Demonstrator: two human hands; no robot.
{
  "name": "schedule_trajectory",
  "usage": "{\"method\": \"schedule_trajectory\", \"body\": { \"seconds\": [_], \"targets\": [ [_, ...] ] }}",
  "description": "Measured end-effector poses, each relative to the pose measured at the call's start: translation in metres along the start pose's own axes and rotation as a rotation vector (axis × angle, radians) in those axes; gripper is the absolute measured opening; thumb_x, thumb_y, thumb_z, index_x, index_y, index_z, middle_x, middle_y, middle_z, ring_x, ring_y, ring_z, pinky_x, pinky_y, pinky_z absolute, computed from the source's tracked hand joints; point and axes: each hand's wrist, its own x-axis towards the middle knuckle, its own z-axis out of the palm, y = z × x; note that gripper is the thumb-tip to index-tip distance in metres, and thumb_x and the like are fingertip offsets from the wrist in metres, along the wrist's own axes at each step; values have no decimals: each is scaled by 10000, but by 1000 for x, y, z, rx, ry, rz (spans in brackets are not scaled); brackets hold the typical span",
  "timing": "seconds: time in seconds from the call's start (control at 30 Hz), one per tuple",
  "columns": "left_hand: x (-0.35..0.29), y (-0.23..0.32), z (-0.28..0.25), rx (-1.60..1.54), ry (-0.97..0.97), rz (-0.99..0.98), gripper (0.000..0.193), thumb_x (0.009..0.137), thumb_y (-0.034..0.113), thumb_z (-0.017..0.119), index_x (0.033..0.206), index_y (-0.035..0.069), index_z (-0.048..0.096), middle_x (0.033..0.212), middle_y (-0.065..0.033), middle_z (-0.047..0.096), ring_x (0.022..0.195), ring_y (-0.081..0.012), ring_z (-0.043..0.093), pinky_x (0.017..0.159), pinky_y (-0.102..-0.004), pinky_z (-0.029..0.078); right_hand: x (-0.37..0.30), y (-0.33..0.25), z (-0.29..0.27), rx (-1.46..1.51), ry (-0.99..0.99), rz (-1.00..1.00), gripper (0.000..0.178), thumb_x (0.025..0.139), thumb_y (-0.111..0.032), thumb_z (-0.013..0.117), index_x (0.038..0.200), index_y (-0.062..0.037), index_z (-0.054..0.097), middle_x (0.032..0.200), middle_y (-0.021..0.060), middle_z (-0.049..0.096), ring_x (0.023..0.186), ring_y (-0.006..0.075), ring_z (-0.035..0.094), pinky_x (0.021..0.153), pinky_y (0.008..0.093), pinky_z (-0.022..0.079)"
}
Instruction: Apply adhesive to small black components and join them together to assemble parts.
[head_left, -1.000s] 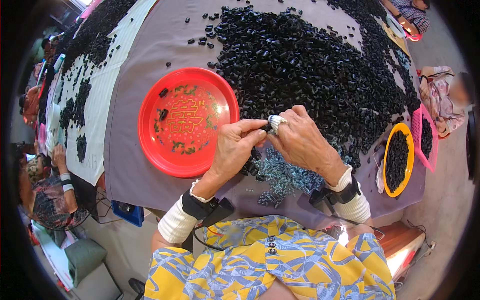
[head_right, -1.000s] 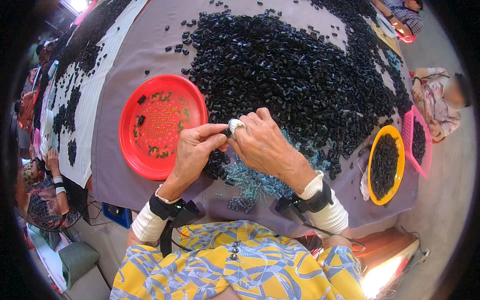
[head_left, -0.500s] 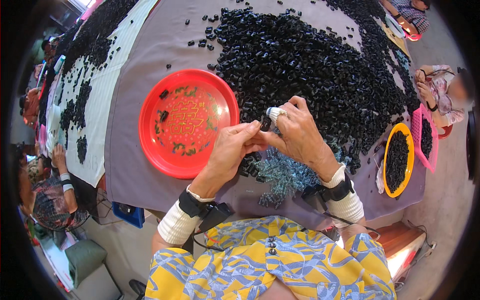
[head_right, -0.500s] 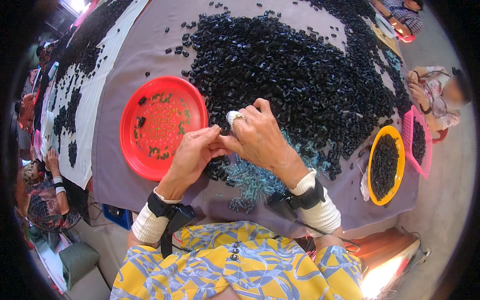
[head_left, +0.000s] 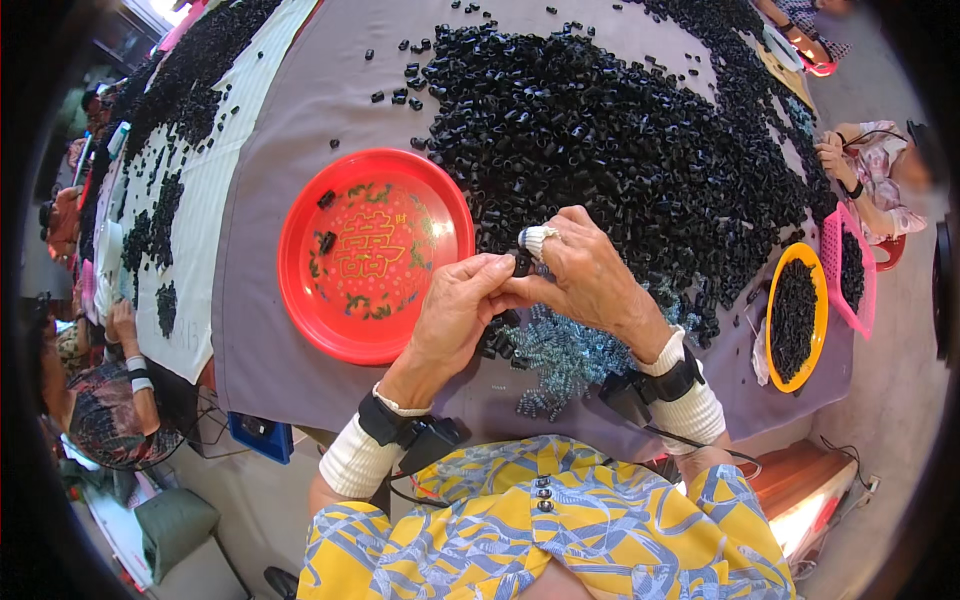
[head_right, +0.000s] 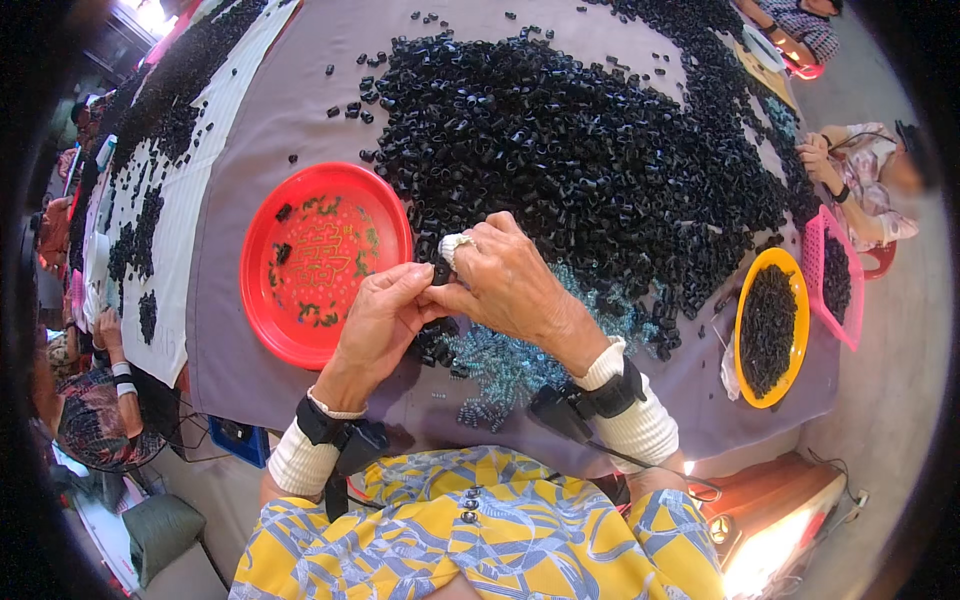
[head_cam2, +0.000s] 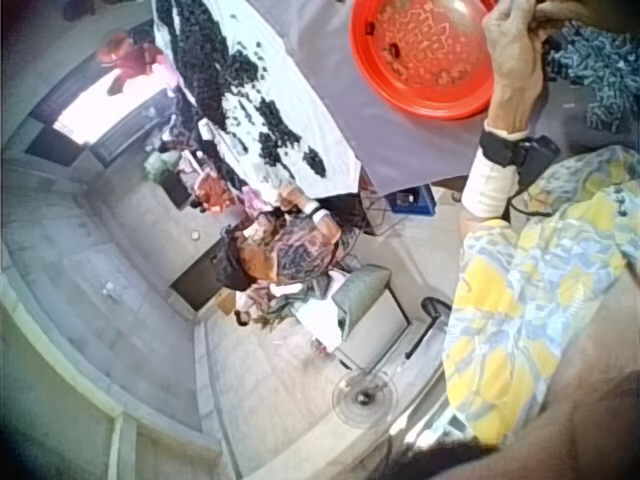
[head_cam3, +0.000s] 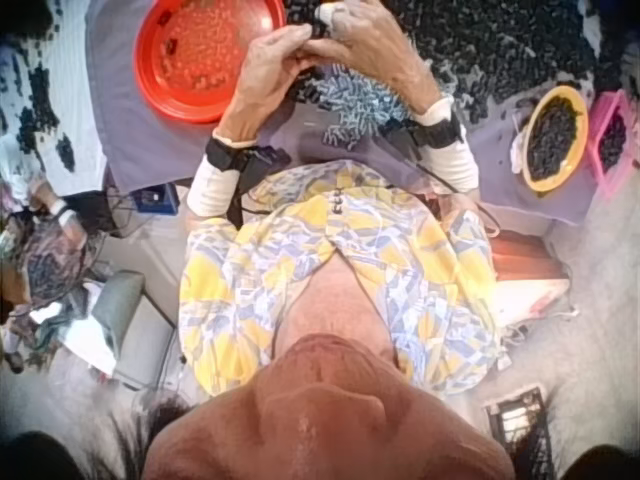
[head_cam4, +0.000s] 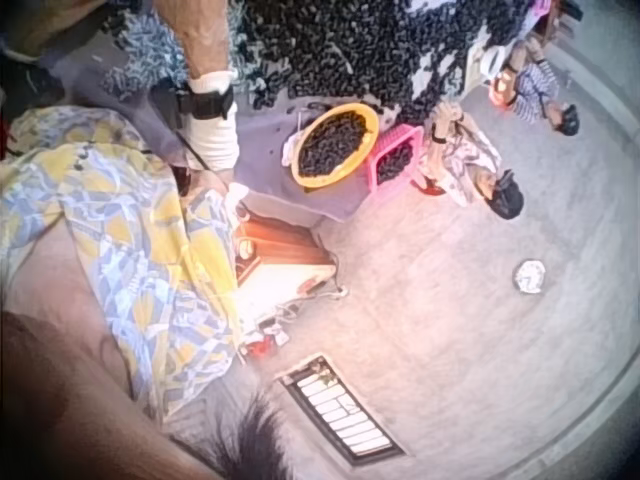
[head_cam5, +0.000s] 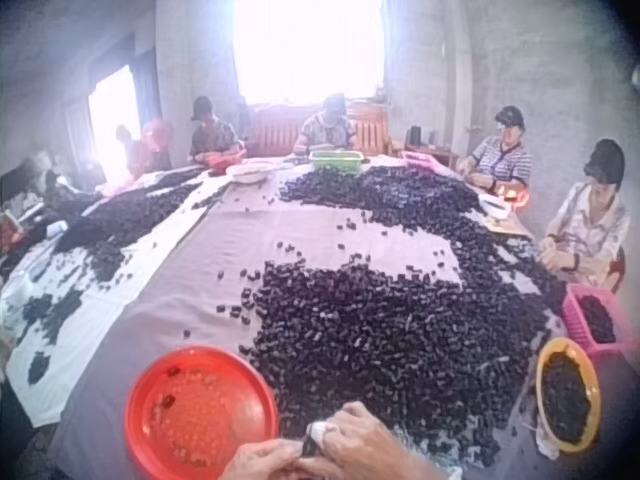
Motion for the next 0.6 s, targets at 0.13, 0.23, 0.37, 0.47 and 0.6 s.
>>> {"method": "schedule_trajectory", "body": {
  "seconds": [0.13,0.23,0.37,0.47,0.6],
  "targets": [
    [-1,1,1,28,-6,17,198,945,156,497,945,-8,609,901,-95,653,845,-169,642,824,-340,521,1,-1,-4,11,-46,-12,313,735,-291,694,690,-11,563,675,118,559,684,278,547,712,366,417],
    [-1,0,0,58,-7,22,217,953,174,490,947,-6,611,901,-94,653,832,-160,639,803,-328,523,1,2,-6,5,-48,-45,316,729,-294,697,692,-8,566,670,115,558,681,270,547,721,372,415],
    [-1,4,1,84,60,0,258,952,213,515,957,-23,620,885,-97,663,805,-139,639,744,-278,527,3,5,-3,-13,17,-84,314,732,-287,697,665,-11,563,648,111,548,662,262,540,734,381,413],
    [-3,4,-1,79,123,-38,260,970,223,473,983,-4,600,896,-84,650,820,-156,635,760,-315,523,3,5,-2,-8,47,-85,313,742,-273,694,627,-19,553,608,104,529,620,260,527,752,391,413],
    [-5,2,-2,123,63,-27,245,964,218,482,990,4,600,896,-77,650,806,-154,635,756,-309,525,3,4,-1,-2,50,-94,299,729,-253,697,606,-28,544,562,90,502,571,258,509,791,394,421]
  ]
}}
